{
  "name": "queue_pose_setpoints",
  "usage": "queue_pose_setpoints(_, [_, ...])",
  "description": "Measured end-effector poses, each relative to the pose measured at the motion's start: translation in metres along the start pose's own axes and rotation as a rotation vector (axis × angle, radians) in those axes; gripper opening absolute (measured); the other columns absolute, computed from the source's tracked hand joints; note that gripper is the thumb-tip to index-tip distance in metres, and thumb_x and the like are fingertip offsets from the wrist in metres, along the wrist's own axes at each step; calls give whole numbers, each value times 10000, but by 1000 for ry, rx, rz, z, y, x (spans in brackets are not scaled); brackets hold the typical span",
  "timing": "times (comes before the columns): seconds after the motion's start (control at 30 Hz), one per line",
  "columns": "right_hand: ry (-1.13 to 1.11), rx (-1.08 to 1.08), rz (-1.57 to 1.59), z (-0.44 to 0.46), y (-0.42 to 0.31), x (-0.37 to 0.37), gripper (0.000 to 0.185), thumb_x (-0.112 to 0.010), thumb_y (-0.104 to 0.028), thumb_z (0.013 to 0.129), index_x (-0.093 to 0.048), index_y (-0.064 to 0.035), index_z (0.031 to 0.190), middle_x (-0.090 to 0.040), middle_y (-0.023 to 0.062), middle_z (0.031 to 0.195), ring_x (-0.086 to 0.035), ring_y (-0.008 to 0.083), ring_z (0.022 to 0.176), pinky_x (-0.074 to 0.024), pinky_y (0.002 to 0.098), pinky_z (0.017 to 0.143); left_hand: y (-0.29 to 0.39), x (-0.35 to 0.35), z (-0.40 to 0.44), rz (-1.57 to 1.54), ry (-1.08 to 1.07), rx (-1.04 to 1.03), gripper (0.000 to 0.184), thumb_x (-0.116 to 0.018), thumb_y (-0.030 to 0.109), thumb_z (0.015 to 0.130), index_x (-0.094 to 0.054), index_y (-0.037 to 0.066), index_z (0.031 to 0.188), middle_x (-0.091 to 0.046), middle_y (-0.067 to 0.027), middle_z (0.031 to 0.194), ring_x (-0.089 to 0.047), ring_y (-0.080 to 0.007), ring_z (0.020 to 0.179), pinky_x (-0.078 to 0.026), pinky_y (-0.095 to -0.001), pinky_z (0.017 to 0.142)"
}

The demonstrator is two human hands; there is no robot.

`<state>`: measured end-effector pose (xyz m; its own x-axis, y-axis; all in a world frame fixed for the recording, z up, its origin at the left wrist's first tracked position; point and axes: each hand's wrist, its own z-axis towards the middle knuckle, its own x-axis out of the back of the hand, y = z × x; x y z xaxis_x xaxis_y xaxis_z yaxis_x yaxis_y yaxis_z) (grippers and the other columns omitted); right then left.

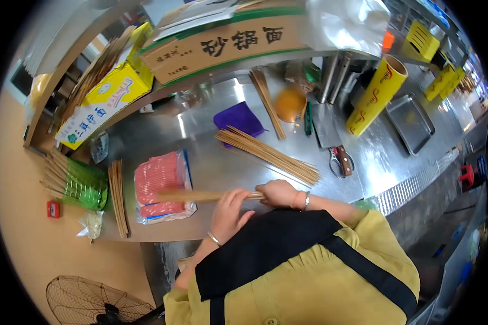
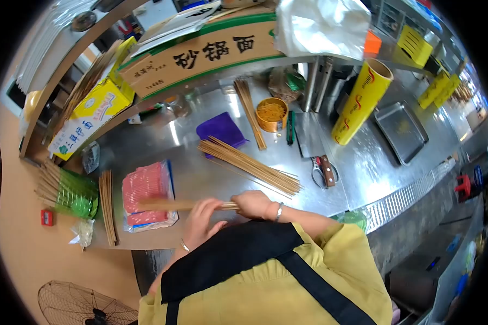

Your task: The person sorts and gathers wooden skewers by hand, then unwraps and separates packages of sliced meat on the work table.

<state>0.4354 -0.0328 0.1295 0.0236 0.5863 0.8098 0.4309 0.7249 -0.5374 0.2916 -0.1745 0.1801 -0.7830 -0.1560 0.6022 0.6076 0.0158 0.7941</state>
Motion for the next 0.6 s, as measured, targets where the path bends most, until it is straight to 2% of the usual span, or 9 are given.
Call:
queue_pose_setpoints(0.03, [2,-19,6,-2,-11,8,222,-613,-203,744,-596,-67,918,-642,160,811,-622,340,784,-485,440,678,17,7,13,575,42,-389,521,-748,130,710,-478,33,1145,-570,-129,979,-566,-290,933,-457,-400,837])
queue_pose_setpoints(0.1, [18,261,-91,-5,-27,19,246,-628,-229,723,-584,-89,921,-635,153,753,-614,354,727,-478,434,632,4,3,21,607,16,-464,605,-750,160,680,-437,40,1184,-584,-182,896,-581,-371,849,-468,-442,775])
queue_pose_setpoints(0.17, [-14,250,-129,-8,-32,21,233,-621,-218,721,-583,-89,912,-634,153,741,-616,353,717,-479,433,625,-12,-3,23,596,-521,141,498,-678,210,739,-421,51,1135,-617,-202,830,-601,-393,774,-477,-473,683])
queue_pose_setpoints(0.3, [-58,264,-73,-21,-29,21,262,-630,-200,697,-599,-80,928,-629,173,752,-611,356,737,-480,432,638,-42,-19,5,305,-553,75,462,-632,219,765,-400,55,1131,-613,-239,858,-585,-420,804,-464,-489,671])
queue_pose_setpoints(0.37, [-12,306,24,-34,-19,22,325,-654,-169,737,-578,-77,1038,-636,143,779,-631,273,731,-493,370,649,-42,-18,0,305,-580,122,367,-628,223,790,-455,37,1055,-622,-203,814,-613,-370,767,-472,-457,665])
queue_pose_setpoints(0.43, [58,115,808,-49,2,19,402,-659,-157,787,-508,-50,1143,-635,100,859,-600,169,765,-477,300,672,-62,-26,-15,-245,-428,108,275,-618,273,831,-513,31,910,-596,-104,704,-578,-235,615,-457,-362,571])
queue_pose_setpoints(0.47, [-94,23,1140,-59,20,5,444,-627,-183,852,-428,-30,1218,-609,64,923,-554,108,786,-457,249,694,-65,-26,-22,-251,-433,103,275,-618,273,831,-513,31,910,-596,-104,704,-578,-235,615,-457,-362,571])
queue_pose_setpoints(0.53, [-192,45,1012,-82,40,-32,329,-573,-241,888,-525,-5,1113,-603,67,933,-553,145,843,-448,276,757,-48,-16,-29,-516,-374,622,299,-588,326,866,-522,45,787,-524,-15,637,-459,-116,527,-381,-267,492])
queue_pose_setpoints(0.6, [-234,-27,872,-102,34,-39,320,-501,-271,925,-555,16,1057,-598,96,968,-551,176,904,-439,307,819,-49,-17,-35,-470,-369,504,305,-569,349,874,-518,65,776,-506,2,619,-410,-86,484,-321,-238,456])
